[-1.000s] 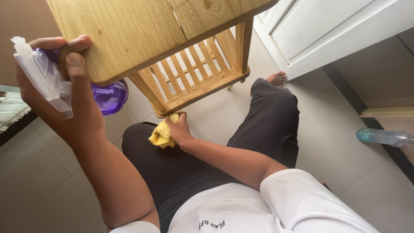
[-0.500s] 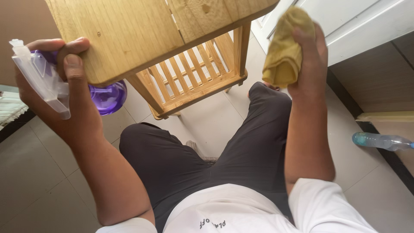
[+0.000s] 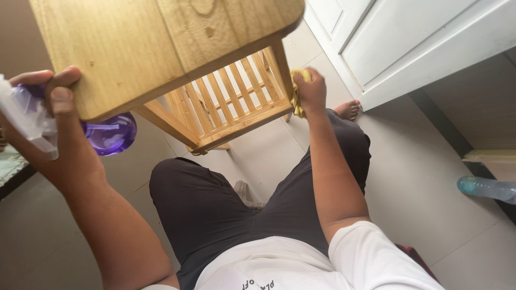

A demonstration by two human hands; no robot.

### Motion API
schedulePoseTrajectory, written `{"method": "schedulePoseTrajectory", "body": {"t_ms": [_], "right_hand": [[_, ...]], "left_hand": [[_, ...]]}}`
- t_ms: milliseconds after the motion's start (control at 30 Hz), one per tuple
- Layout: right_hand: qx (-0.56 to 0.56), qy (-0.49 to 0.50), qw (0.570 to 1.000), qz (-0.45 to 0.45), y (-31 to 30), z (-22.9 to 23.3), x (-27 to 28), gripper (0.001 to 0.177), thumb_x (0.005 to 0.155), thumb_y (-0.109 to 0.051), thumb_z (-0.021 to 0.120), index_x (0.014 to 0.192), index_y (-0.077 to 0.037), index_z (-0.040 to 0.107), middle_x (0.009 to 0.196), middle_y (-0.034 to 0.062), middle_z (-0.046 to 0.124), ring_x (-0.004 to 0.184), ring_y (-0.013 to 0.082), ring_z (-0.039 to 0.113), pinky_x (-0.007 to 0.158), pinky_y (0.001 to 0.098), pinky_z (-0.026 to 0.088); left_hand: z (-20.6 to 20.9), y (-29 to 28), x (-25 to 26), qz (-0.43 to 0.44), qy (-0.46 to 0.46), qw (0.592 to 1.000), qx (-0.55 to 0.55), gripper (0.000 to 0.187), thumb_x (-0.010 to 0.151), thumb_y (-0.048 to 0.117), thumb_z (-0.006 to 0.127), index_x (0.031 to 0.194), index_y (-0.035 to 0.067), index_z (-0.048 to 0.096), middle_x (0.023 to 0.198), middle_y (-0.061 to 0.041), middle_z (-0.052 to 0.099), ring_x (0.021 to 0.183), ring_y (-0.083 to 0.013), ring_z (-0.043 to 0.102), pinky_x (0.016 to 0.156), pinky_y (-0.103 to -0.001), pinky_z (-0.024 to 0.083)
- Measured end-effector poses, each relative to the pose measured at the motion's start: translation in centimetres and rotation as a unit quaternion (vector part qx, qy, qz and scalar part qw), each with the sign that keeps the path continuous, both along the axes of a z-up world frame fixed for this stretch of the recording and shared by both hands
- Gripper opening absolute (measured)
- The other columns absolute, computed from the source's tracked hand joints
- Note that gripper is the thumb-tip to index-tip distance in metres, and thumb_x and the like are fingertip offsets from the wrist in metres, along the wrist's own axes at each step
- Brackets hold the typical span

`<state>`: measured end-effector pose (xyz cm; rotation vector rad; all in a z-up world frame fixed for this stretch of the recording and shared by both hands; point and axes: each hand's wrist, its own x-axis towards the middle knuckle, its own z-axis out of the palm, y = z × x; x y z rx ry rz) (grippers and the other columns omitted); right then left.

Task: The person cleans a wooden stand by spraying a liquid from a bottle and wiping the surfaces with a cloth.

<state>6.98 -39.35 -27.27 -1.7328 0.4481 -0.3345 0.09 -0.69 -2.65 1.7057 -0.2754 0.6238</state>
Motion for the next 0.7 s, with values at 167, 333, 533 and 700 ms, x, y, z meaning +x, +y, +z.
{"method": "schedulePoseTrajectory", "body": {"t_ms": [167,333,533,700], "right_hand": [[-0.111,-0.001,0.993,-0.038,0.5,0.9,-1.4,0.016,0.09,-0.021,0.067,0.098,-0.007,0.07,0.082,0.0068,0.07,0.074,0.0182,0.068,0.071,0.0365,0.054],[-0.021,-0.23,0.973,-0.015,1.8,8.6,-3.5,0.016,0.106,-0.017,0.064,0.119,-0.006,0.061,0.104,0.0083,0.064,0.094,0.0186,0.064,0.086,0.0357,0.055],[-0.081,-0.294,0.952,0.02,4.2,13.1,-5.6,0.027,0.107,-0.011,0.067,0.133,-0.008,0.059,0.114,0.0089,0.056,0.101,0.0153,0.061,0.087,0.0298,0.055],[0.083,-0.245,0.966,0.006,5.7,8.6,-5.1,0.023,0.105,-0.013,0.063,0.125,-0.005,0.055,0.111,0.0079,0.062,0.099,0.0147,0.065,0.087,0.0308,0.058]], "left_hand": [[0.3,-1.3,-0.5,0.029,0.008,0.999,-0.012,0.024,0.11,0.006,0.069,0.128,0.004,0.054,0.121,-0.015,0.072,0.118,-0.0193,0.068,0.114,-0.033,0.053],[0.7,-1.8,-0.4,0.027,0.015,0.999,-0.027,0.024,0.11,0.007,0.07,0.13,0.005,0.055,0.124,-0.012,0.071,0.119,-0.0186,0.069,0.113,-0.032,0.052],[0.4,-1.7,-0.3,0.039,0.016,0.999,-0.028,0.023,0.11,0.007,0.07,0.129,0.008,0.055,0.123,-0.012,0.073,0.119,-0.0178,0.071,0.113,-0.033,0.054],[0.4,-1.8,-0.5,0.054,0.012,0.998,-0.003,0.022,0.112,0.008,0.071,0.127,0.008,0.055,0.12,-0.012,0.074,0.117,-0.0175,0.072,0.114,-0.034,0.054]]}}
